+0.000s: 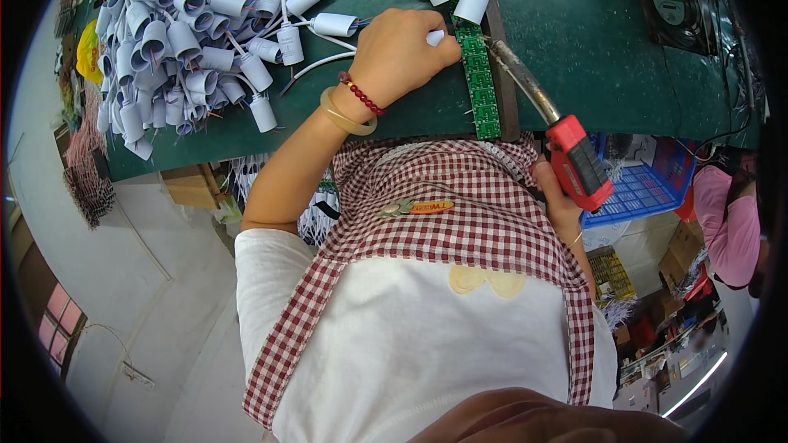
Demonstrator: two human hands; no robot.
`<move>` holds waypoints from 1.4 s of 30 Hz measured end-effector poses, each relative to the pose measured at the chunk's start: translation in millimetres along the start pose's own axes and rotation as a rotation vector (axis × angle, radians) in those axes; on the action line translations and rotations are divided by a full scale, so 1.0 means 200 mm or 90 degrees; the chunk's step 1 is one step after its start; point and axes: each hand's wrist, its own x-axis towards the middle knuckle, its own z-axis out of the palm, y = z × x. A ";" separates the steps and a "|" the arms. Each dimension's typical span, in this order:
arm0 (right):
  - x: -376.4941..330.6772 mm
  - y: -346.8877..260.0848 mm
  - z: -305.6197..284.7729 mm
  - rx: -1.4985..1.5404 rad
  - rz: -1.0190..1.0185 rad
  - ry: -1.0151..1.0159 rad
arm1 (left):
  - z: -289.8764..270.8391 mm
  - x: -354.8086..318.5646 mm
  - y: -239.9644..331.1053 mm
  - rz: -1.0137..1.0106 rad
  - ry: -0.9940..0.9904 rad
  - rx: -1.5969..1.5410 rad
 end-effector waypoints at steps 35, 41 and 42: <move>0.03 0.03 -0.02 0.099 -0.023 0.049 | -0.03 -0.05 0.02 0.046 0.018 0.004; 0.02 0.00 0.00 0.040 0.012 -0.006 | 0.00 -0.04 0.00 0.048 0.044 0.025; 0.03 -0.01 0.01 0.011 -0.025 -0.039 | 0.01 -0.04 0.00 0.045 0.047 0.028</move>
